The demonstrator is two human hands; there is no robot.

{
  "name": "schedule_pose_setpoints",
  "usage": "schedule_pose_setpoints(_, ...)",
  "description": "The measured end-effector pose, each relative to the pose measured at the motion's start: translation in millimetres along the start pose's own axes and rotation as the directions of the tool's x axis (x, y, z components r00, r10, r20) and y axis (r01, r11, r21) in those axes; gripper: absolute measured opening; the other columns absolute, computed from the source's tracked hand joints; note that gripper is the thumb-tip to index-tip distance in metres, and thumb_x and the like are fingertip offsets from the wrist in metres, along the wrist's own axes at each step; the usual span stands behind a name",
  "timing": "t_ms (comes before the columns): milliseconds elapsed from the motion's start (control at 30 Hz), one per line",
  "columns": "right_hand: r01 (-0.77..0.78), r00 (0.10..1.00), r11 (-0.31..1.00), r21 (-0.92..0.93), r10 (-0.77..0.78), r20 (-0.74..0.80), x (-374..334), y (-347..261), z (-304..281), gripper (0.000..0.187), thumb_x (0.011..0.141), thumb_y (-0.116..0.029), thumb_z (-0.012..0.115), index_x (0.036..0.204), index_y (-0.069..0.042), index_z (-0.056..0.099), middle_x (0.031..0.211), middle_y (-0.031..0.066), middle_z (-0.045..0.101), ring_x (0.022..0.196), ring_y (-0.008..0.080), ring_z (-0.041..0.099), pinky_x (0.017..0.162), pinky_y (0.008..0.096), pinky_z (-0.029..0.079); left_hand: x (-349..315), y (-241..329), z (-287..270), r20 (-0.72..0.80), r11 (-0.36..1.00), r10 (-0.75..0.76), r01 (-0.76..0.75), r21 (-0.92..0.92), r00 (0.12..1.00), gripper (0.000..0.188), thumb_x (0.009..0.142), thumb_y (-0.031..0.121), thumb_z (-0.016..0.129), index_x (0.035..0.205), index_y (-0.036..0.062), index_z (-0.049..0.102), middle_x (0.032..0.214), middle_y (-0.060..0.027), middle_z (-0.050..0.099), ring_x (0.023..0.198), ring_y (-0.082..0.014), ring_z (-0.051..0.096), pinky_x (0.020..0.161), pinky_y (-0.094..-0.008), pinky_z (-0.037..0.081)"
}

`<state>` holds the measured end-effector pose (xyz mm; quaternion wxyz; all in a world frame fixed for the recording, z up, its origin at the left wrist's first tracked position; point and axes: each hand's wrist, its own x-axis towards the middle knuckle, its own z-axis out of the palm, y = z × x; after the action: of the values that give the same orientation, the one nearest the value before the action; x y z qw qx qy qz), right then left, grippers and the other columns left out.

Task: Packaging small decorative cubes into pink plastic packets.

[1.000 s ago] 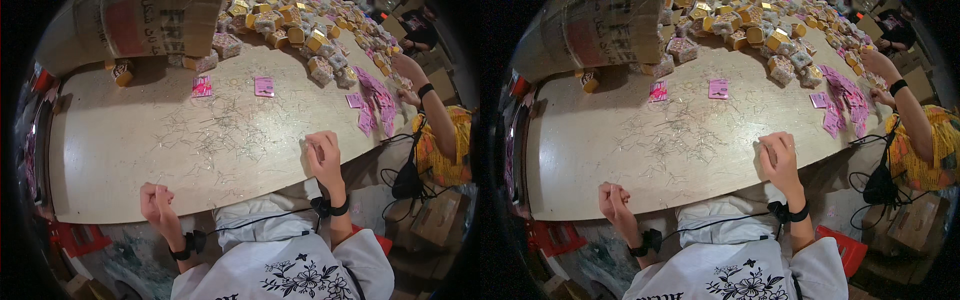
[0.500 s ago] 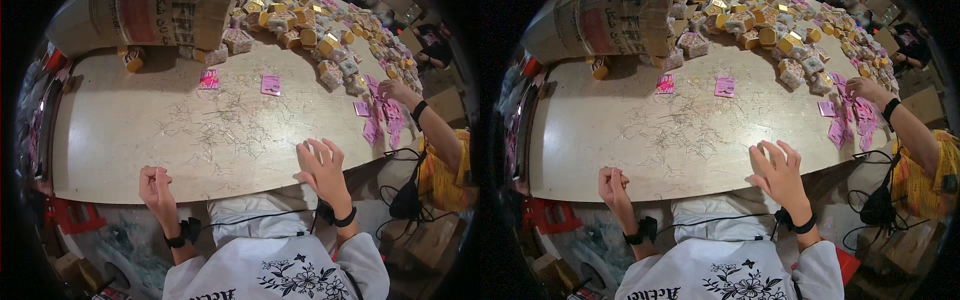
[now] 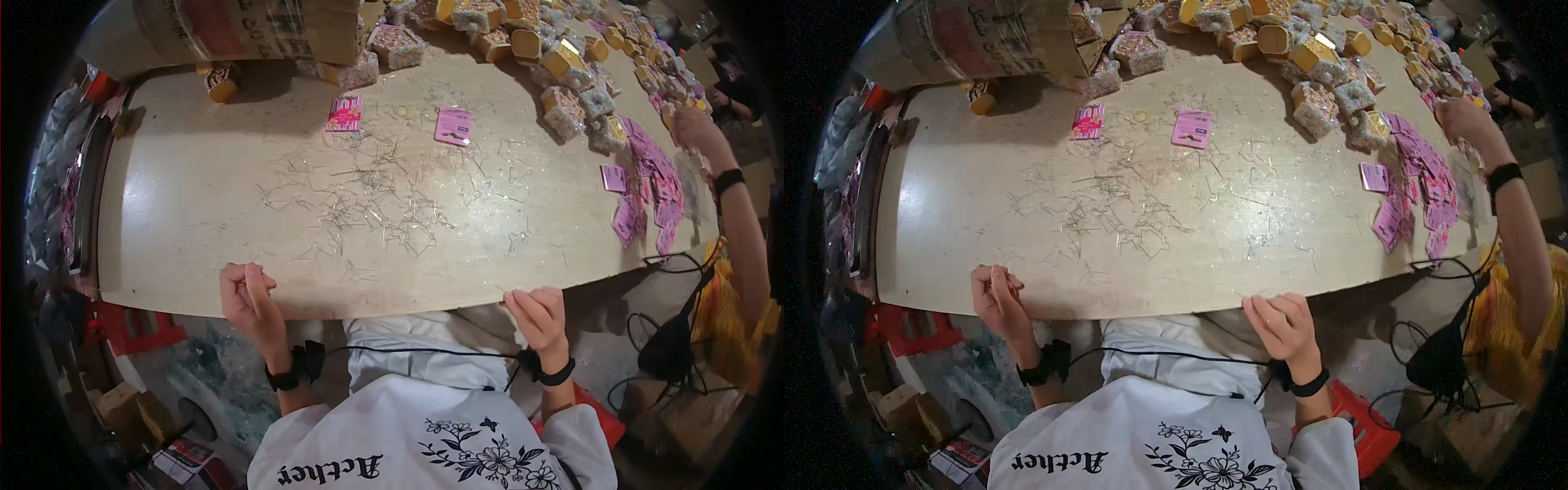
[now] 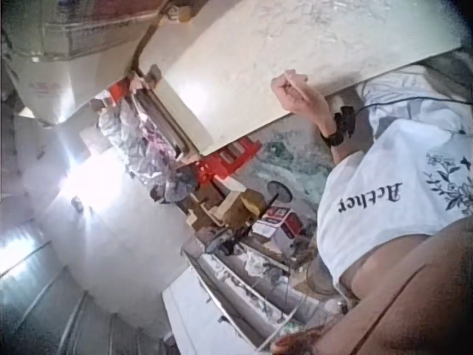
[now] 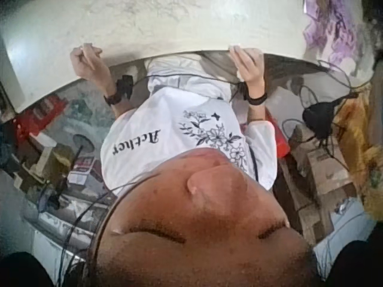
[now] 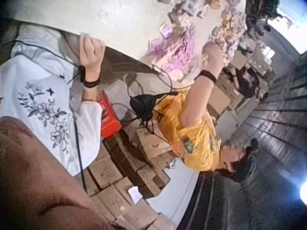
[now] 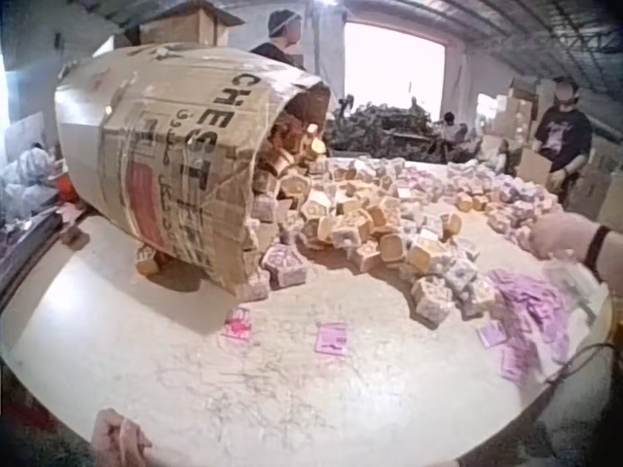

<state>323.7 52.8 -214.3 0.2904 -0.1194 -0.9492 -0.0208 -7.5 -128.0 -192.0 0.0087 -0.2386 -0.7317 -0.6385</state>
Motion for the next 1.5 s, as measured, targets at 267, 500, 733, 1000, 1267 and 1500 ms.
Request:
schedule_pose_setpoints(267, -0.146, 0.941, 0.845, 0.515, 0.279, -0.192, 9, 7, 10, 0.022, 0.073, 0.008, 0.065, 0.092, -0.003, 0.059, 0.093, 0.0095, 0.058, 0.076, 0.0247, 0.056, 0.062, 0.0330, 0.046, -1, -7, 0, -0.040, 0.997, 0.062, -0.060, 0.052, 0.997, 0.017, 0.096, 0.007, 0.049, 0.079, 0.0030, 0.048, 0.072, -0.0004, 0.044, 0.059, -0.0064, 0.042, 0.053, -0.0187, 0.035)
schedule_pose_setpoints(500, -0.388, 0.857, 0.494, 0.778, 0.504, 0.107, 105, 57, -4, 0.016, 0.089, 0.010, 0.048, 0.103, 0.003, 0.052, 0.088, 0.0094, 0.055, 0.079, 0.0193, 0.061, 0.070, 0.0292, 0.052, -9, -3, 6, -0.146, 0.970, 0.163, -0.131, 0.204, 0.976, 0.019, 0.093, 0.006, 0.055, 0.076, 0.0008, 0.049, 0.069, -0.0016, 0.043, 0.054, -0.0064, 0.040, 0.051, -0.0205, 0.030)
schedule_pose_setpoints(733, -0.509, 0.434, -0.529, 0.679, 0.524, 0.733, 197, 119, 44, 0.014, 0.094, -0.003, 0.051, 0.105, 0.005, 0.054, 0.088, 0.0098, 0.060, 0.079, 0.0189, 0.065, 0.077, 0.0308, 0.056, -13, -4, 6, -0.197, 0.952, 0.190, -0.132, 0.275, 0.962, 0.020, 0.092, 0.004, 0.056, 0.074, -0.0002, 0.049, 0.068, -0.0023, 0.043, 0.051, -0.0071, 0.039, 0.048, -0.0213, 0.028)
schedule_pose_setpoints(1000, -0.735, 0.581, 0.087, 0.672, 0.592, 0.558, 184, 134, 86, 0.015, 0.089, -0.010, 0.066, 0.087, 0.003, 0.060, 0.089, 0.0053, 0.063, 0.071, 0.0067, 0.058, 0.064, 0.0196, 0.047, -12, -1, 6, -0.155, 0.949, 0.195, -0.146, 0.280, 0.968, 0.019, 0.090, 0.003, 0.056, 0.073, 0.0013, 0.048, 0.064, -0.0027, 0.044, 0.056, -0.0111, 0.039, 0.052, -0.0244, 0.030)
schedule_pose_setpoints(1267, -0.596, 0.631, 0.088, 0.798, 0.667, 0.397, 212, 132, 106, 0.011, 0.089, -0.011, 0.066, 0.088, -0.002, 0.059, 0.087, 0.0021, 0.064, 0.079, 0.0049, 0.058, 0.064, 0.0196, 0.045, -7, -8, 1, -0.094, 0.933, 0.260, -0.226, 0.279, 0.961, 0.018, 0.091, 0.005, 0.055, 0.075, 0.0022, 0.048, 0.063, -0.0011, 0.043, 0.056, -0.0095, 0.038, 0.052, -0.0233, 0.030)
schedule_pose_setpoints(1500, -0.247, 0.581, -0.558, 0.792, 0.569, 0.582, 220, 128, 84, 0.010, 0.093, -0.016, 0.061, 0.095, -0.006, 0.057, 0.087, 0.0012, 0.062, 0.075, 0.0078, 0.057, 0.069, 0.0212, 0.049, -8, 10, -4, 0.042, 0.994, -0.036, 0.032, 0.107, 0.998, 0.017, 0.091, 0.004, 0.055, 0.075, 0.0018, 0.048, 0.068, -0.0015, 0.045, 0.059, -0.0077, 0.043, 0.055, -0.0210, 0.033)
